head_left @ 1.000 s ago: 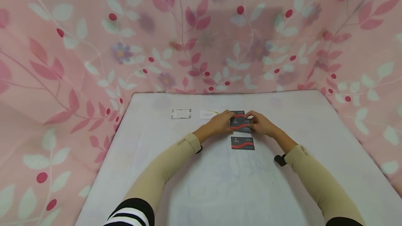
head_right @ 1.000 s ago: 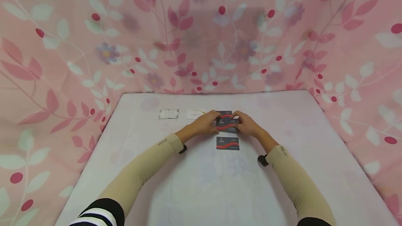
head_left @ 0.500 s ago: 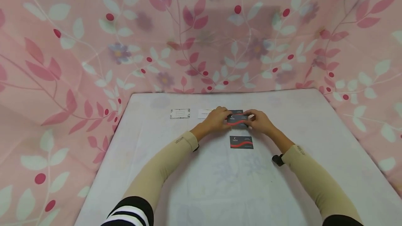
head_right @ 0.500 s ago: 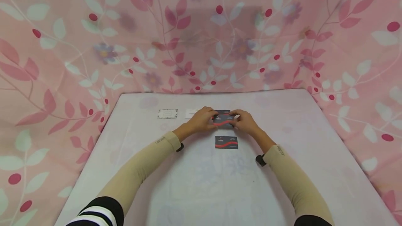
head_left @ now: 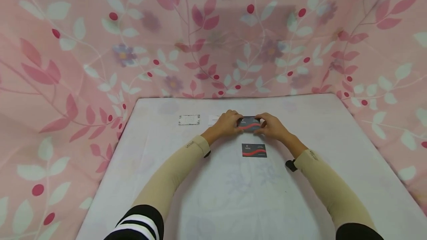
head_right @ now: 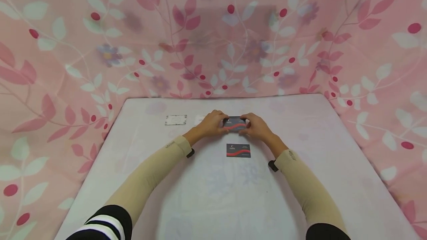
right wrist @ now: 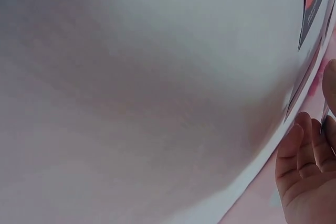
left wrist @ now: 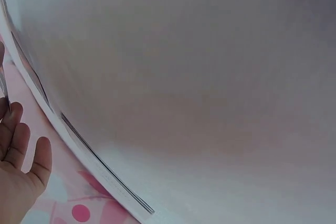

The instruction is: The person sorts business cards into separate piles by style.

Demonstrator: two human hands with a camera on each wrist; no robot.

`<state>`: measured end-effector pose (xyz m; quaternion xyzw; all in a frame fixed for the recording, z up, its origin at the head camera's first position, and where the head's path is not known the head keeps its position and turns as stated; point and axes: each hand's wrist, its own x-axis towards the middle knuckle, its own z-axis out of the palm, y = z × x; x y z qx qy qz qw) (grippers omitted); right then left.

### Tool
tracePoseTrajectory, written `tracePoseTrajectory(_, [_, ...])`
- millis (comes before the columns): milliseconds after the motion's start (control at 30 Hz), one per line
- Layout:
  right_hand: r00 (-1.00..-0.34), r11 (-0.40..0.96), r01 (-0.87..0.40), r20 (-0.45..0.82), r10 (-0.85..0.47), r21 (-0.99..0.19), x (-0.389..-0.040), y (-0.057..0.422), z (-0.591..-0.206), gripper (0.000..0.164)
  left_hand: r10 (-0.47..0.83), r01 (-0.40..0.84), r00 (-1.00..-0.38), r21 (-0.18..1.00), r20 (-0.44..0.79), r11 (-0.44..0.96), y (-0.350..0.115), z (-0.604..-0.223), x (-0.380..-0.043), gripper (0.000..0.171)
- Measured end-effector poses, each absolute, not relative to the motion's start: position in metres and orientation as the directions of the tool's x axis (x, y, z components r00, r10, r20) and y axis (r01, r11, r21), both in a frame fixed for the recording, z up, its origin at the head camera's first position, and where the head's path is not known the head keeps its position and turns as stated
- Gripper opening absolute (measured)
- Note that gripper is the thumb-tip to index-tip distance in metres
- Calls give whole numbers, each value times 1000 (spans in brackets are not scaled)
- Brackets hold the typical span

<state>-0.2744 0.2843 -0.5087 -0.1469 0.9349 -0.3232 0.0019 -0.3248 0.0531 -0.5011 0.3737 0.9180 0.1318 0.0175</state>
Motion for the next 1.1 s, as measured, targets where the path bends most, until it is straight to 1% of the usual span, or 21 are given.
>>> tracePoseTrajectory(200, [-962,778,-262,90,-259,-571,-287,284,-509,63,658,650,-750,250,61,718,59,-501,-333,53])
tracePoseTrajectory(333, [-967,802,-244,68,-247,-545,-295,282,-509,64,624,609,-781,234,14,758,63,-502,-335,53])
tracePoseTrajectory(467, [-970,816,-225,48,-237,-533,-300,281,-512,62,602,587,-798,206,-17,783,67,-502,-338,53])
tracePoseTrajectory(633, [-970,824,-227,42,-241,-520,-306,281,-515,60,593,574,-805,214,-31,791,70,-502,-342,52])
tracePoseTrajectory(867, [-968,809,-230,38,-249,-541,-310,281,-518,60,572,544,-818,246,-56,802,71,-509,-347,54])
tracePoseTrajectory(1100, [-968,807,-201,-14,-250,-556,-315,281,-521,59,588,560,-802,214,-101,800,69,-505,-348,53])
